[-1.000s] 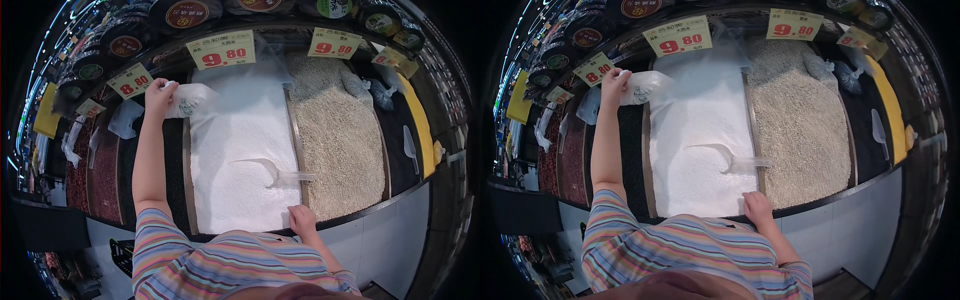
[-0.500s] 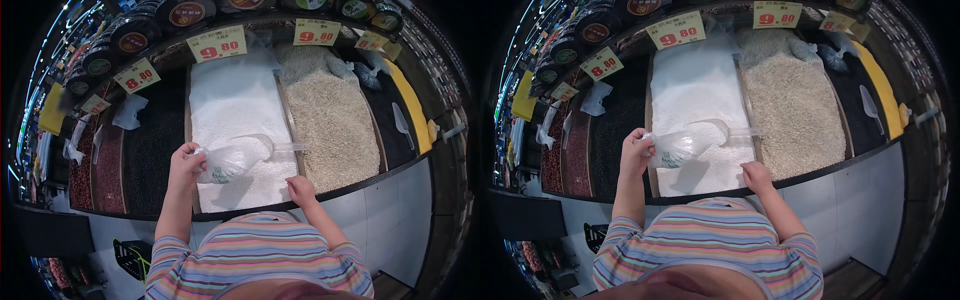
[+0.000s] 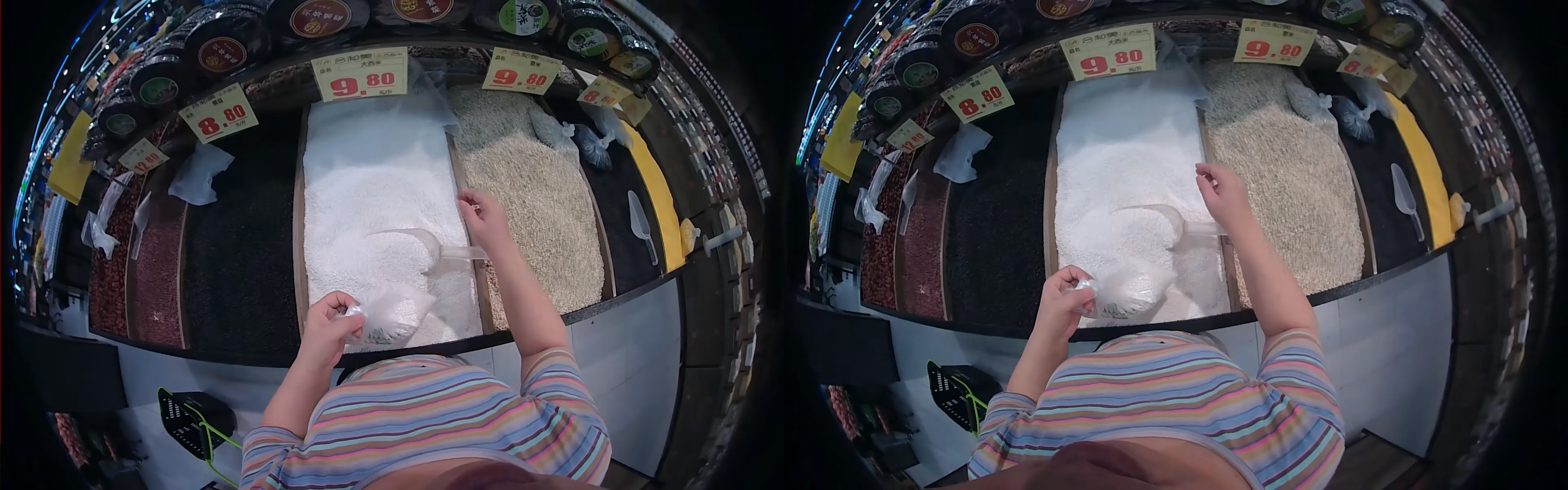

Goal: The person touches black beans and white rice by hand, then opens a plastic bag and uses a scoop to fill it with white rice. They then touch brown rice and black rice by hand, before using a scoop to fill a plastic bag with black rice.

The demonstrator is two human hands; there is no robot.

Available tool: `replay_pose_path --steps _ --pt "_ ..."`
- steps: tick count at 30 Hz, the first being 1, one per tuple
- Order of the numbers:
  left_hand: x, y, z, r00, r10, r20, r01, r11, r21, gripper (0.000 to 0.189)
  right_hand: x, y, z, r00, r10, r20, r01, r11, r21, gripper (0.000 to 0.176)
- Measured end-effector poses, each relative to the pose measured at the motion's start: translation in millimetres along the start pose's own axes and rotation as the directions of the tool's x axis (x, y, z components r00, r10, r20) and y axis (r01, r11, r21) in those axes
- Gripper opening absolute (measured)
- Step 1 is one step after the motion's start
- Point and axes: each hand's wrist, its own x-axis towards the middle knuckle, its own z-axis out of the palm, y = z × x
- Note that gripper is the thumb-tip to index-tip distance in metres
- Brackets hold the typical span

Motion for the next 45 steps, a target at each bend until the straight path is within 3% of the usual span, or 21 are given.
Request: replay_pose_path --steps 4,9,12,14,18,28,45 --pt "3 -2 -9 0.998 -0.043 0.045 0.043 0.999 0.005 0.02 115 29 22 0.985 0.12 0.125 -0.118 0.993 -0.024 0.027" --pt "14 -6 -21 0.988 -0.128 0.087 0.129 0.992 -0.005 0.021 221 66 55 0.954 0.234 0.187 -0.155 0.921 -0.358 0.03" --pt "20 6 -17 0.977 -0.184 0.104 0.181 0.983 0.038 0.022 258 90 78 0.951 0.206 0.231 -0.041 0.823 -0.566 0.033" --pt "26 7 -22 0.972 -0.185 0.146 0.175 0.981 0.08 0.023 276 105 90 0.946 0.191 0.261 0.005 0.797 -0.604 0.038" --pt "42 4 -27 0.963 -0.166 0.211 0.134 0.978 0.157 0.024 296 112 104 0.902 0.311 0.299 -0.039 0.749 -0.661 0.042" --pt "60 -3 -25 0.943 -0.236 0.232 0.207 0.968 0.144 0.023 298 128 109 0.851 0.385 0.356 -0.063 0.749 -0.66 0.04" --pt "59 -9 -15 0.959 -0.233 0.16 0.208 0.965 0.159 0.021 295 130 116 0.906 0.265 0.329 0.024 0.745 -0.666 0.02"
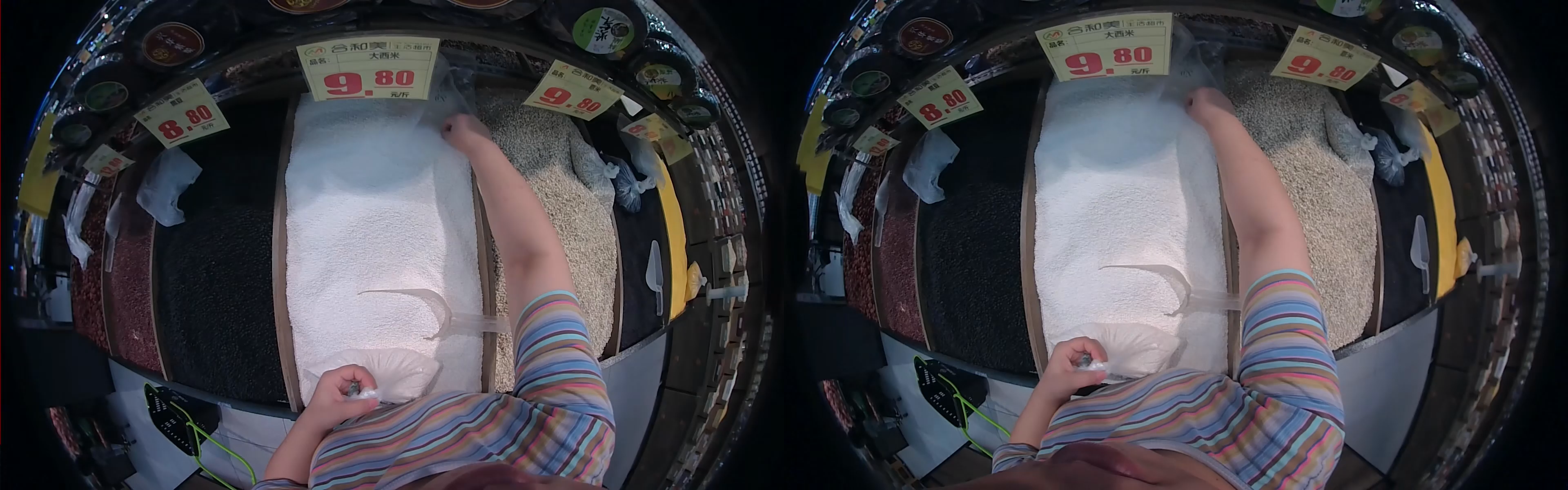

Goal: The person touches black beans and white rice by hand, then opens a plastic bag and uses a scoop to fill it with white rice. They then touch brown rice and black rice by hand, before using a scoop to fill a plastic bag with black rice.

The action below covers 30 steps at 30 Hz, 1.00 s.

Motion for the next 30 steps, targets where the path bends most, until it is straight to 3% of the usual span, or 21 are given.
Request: replay_pose_path --steps 3,6,13,21,27,30 --pt "1 -5 0 1.0 0.012 -0.001 -0.012 1.0 0.006 0.021 -5 -8 -6 0.995 0.053 0.088 -0.05 0.998 -0.039 0.025" --pt "0 -7 2 1.0 -0.004 -0.005 0.004 1.0 -0.008 0.021 7 -3 11 1.0 0.013 0.012 -0.011 0.987 -0.161 0.023" --pt "-3 -10 4 0.994 -0.089 -0.061 0.088 0.996 -0.008 0.023 4 -2 14 0.998 0.061 0.017 -0.058 0.988 -0.146 0.027" --pt "-4 -15 5 0.996 -0.053 -0.068 0.052 0.999 -0.003 0.022 -15 -16 -9 0.988 0.116 0.106 -0.098 0.982 -0.164 0.028" --pt "-6 -9 8 0.994 -0.081 -0.074 0.082 0.997 0.016 0.021 -13 -12 2 1.0 -0.014 0.003 0.014 0.986 -0.168 0.023" --pt "-8 -9 9 0.997 -0.053 -0.058 0.057 0.996 0.067 0.021 -44 -24 -14 0.971 -0.235 -0.038 0.234 0.972 -0.034 0.019"
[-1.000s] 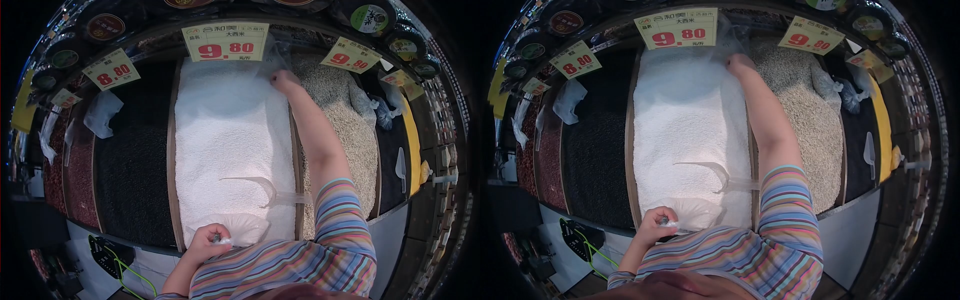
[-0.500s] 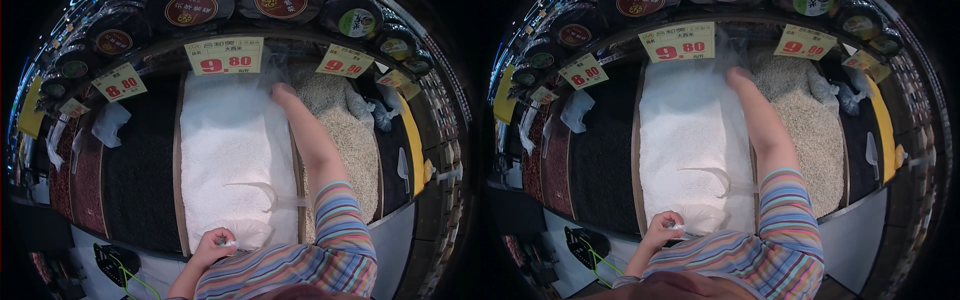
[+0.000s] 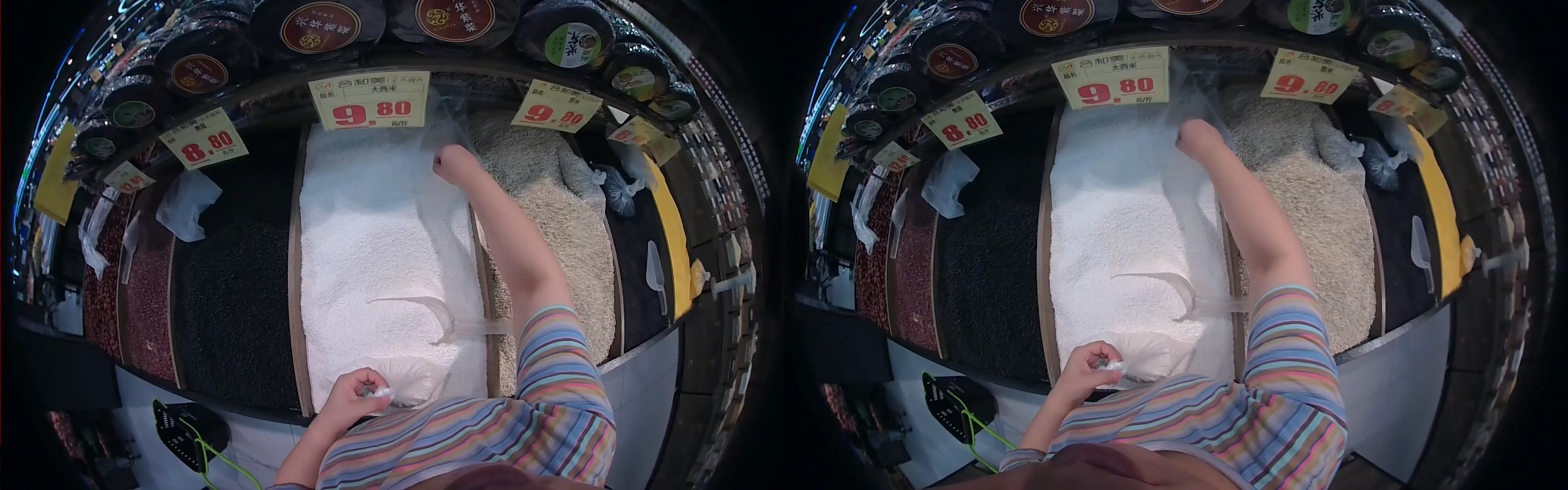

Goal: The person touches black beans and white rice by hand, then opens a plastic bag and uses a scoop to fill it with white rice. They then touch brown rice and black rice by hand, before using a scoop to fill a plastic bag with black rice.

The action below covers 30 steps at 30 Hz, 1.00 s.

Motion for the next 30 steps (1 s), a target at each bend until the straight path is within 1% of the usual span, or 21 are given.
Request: replay_pose_path --steps 1,3,5,8,11,13,14,17,18,21,23,26,28,29,30 --pt "0 -1 0 1.0 0.015 0.007 -0.015 1.0 0.02 0.021 -13 -9 -8 0.999 -0.022 0.043 0.021 0.999 0.041 0.018" --pt "1 -4 2 1.0 0.03 0.003 -0.03 1.0 -0.004 0.021 -47 -33 -23 0.989 -0.071 0.127 0.055 0.991 0.125 0.019" --pt "0 -5 4 0.999 0.04 -0.016 -0.041 0.998 -0.043 0.02 -80 -44 -16 0.976 -0.178 0.126 0.156 0.973 0.168 0.012" --pt "-2 -7 6 0.997 0.053 -0.059 -0.059 0.992 -0.11 0.02 -128 -67 -19 0.957 -0.195 0.214 0.172 0.978 0.119 0.013" --pt "-4 -18 5 0.993 0.082 -0.091 -0.094 0.985 -0.147 0.018 -151 -67 -5 0.971 -0.177 0.159 0.183 0.983 -0.025 0.016" --pt "-7 -23 6 0.989 0.096 -0.113 -0.114 0.978 -0.174 0.018 -169 -68 -6 0.975 -0.212 0.062 0.21 0.977 0.034 0.02" --pt "-9 -26 7 0.986 0.109 -0.124 -0.128 0.979 -0.157 0.017 -179 -70 -4 0.973 -0.228 0.014 0.227 0.972 0.066 0.022" --pt "-15 -35 8 0.981 0.127 -0.147 -0.152 0.974 -0.168 0.018 -220 -106 -37 0.975 -0.219 0.035 0.21 0.963 0.168 0.027" --pt "-16 -37 8 0.98 0.129 -0.149 -0.153 0.975 -0.162 0.018 -239 -121 -50 0.972 -0.231 0.045 0.213 0.944 0.252 0.029" --pt "-23 -44 10 0.978 0.14 -0.153 -0.165 0.971 -0.17 0.02 -295 -156 -56 0.92 -0.369 0.133 0.241 0.799 0.55 0.029" --pt "-26 -45 12 0.979 0.149 -0.143 -0.175 0.966 -0.193 0.021 -328 -175 -45 0.873 -0.459 0.166 0.252 0.716 0.651 0.029" --pt "-26 -51 10 0.98 0.179 -0.089 -0.193 0.963 -0.19 0.021 -363 -200 -28 0.888 -0.433 0.155 0.222 0.697 0.682 0.028" --pt "-27 -56 7 0.984 0.174 -0.037 -0.178 0.966 -0.189 0.019 -373 -201 -14 0.91 -0.398 0.115 0.225 0.709 0.669 0.026" --pt "-28 -57 4 0.99 0.144 0.007 -0.138 0.956 -0.258 0.019 -377 -201 -8 0.921 -0.379 0.094 0.225 0.713 0.664 0.025" --pt "-29 -56 2 0.992 0.115 0.054 -0.091 0.942 -0.322 0.019 -380 -200 -6 0.916 -0.38 0.128 0.203 0.715 0.668 0.024"
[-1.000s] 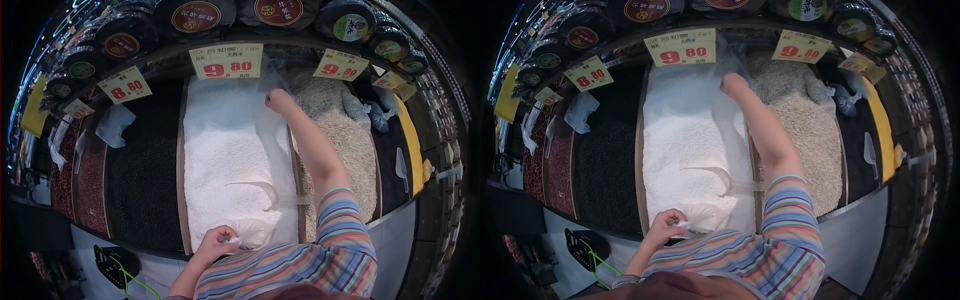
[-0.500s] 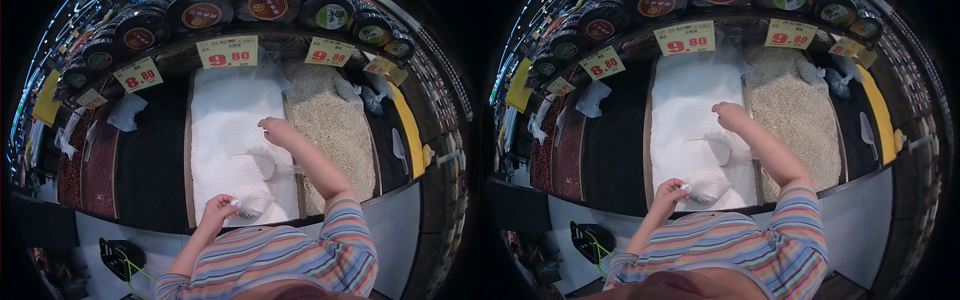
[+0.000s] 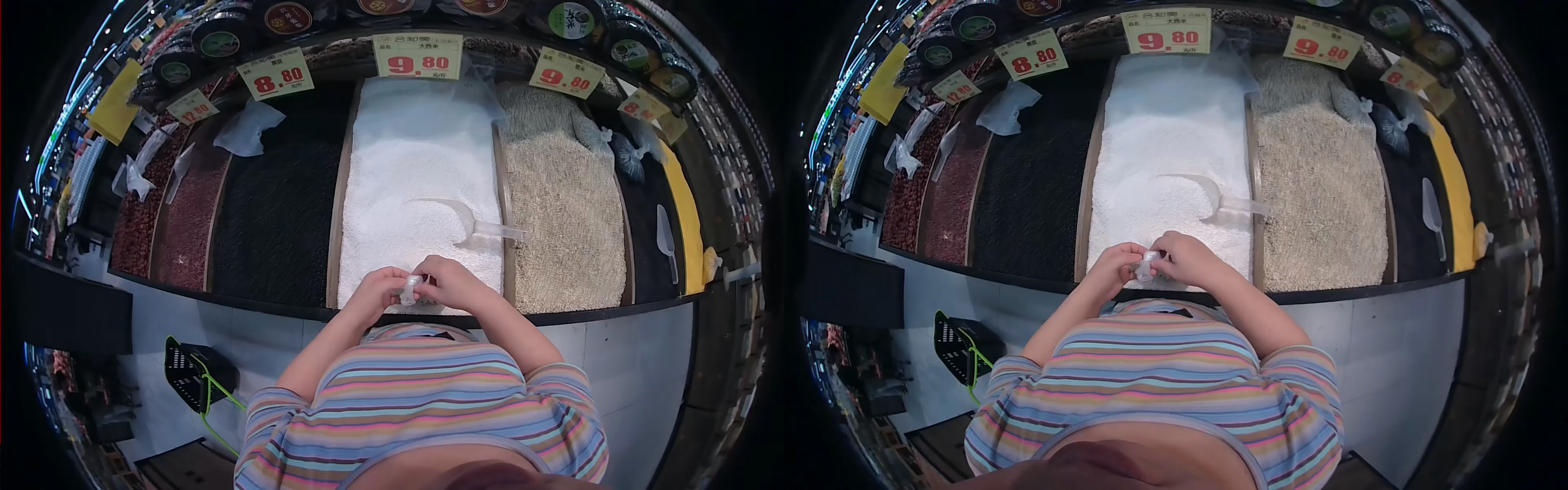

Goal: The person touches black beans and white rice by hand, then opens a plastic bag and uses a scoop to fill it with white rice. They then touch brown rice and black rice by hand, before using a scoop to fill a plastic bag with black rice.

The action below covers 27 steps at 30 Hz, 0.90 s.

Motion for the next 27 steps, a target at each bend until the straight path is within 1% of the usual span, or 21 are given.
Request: replay_pose_path --steps 1,4,5,7,10,11,13,16,19,22,23,25,26,27 --pt "-1 2 -2 0.998 -0.042 0.041 0.044 0.997 -0.065 0.019 -2 2 -1 0.999 0.021 0.024 -0.021 1.0 0.009 0.023" --pt "-1 3 -6 0.991 -0.118 0.069 0.108 0.985 0.132 0.021 -5 6 -3 0.996 0.057 0.064 -0.06 0.997 0.056 0.021" --pt "-2 1 -7 0.99 -0.106 0.095 0.083 0.972 0.22 0.022 -8 6 0 0.995 0.065 0.075 -0.071 0.994 0.081 0.021" --pt "-1 0 -9 0.986 -0.08 0.149 0.016 0.923 0.385 0.024 -11 7 5 0.995 0.074 0.074 -0.079 0.995 0.069 0.021" --pt "3 -5 -8 0.98 -0.033 0.196 -0.066 0.875 0.479 0.023 -13 13 13 0.998 0.034 0.05 -0.035 0.999 0.017 0.019" --pt "6 -6 -9 0.983 -0.018 0.182 -0.087 0.828 0.554 0.021 -12 15 15 0.999 0.012 0.038 -0.012 1.0 -0.005 0.018" --pt "11 -6 -9 0.988 0.012 0.153 -0.116 0.713 0.691 0.017 -12 13 13 0.997 0.068 0.023 -0.069 0.995 0.069 0.016" --pt "15 -1 -6 0.984 0.096 0.149 -0.178 0.565 0.806 0.014 -9 18 17 0.991 0.135 -0.001 -0.133 0.978 0.163 0.015" --pt "14 4 -2 0.98 0.145 0.134 -0.192 0.558 0.808 0.015 -11 21 18 0.983 0.183 -0.016 -0.175 0.956 0.236 0.012" --pt "12 1 -1 0.963 0.238 0.126 -0.233 0.504 0.832 0.015 -12 28 24 0.97 0.241 -0.02 -0.221 0.917 0.332 0.01" --pt "12 1 0 0.956 0.266 0.122 -0.239 0.467 0.851 0.015 -11 33 27 0.965 0.263 -0.015 -0.239 0.899 0.367 0.01" --pt "12 -2 1 0.941 0.319 0.113 -0.241 0.397 0.886 0.014 -9 46 32 0.966 0.258 -0.015 -0.215 0.834 0.509 0.012" --pt "15 -5 1 0.902 0.4 0.162 -0.297 0.305 0.905 0.013 -8 51 33 0.966 0.258 -0.014 -0.204 0.794 0.572 0.013" --pt "17 -8 1 0.855 0.475 0.208 -0.34 0.212 0.916 0.012 -5 49 31 0.959 0.282 0.04 -0.247 0.752 0.612 0.013"
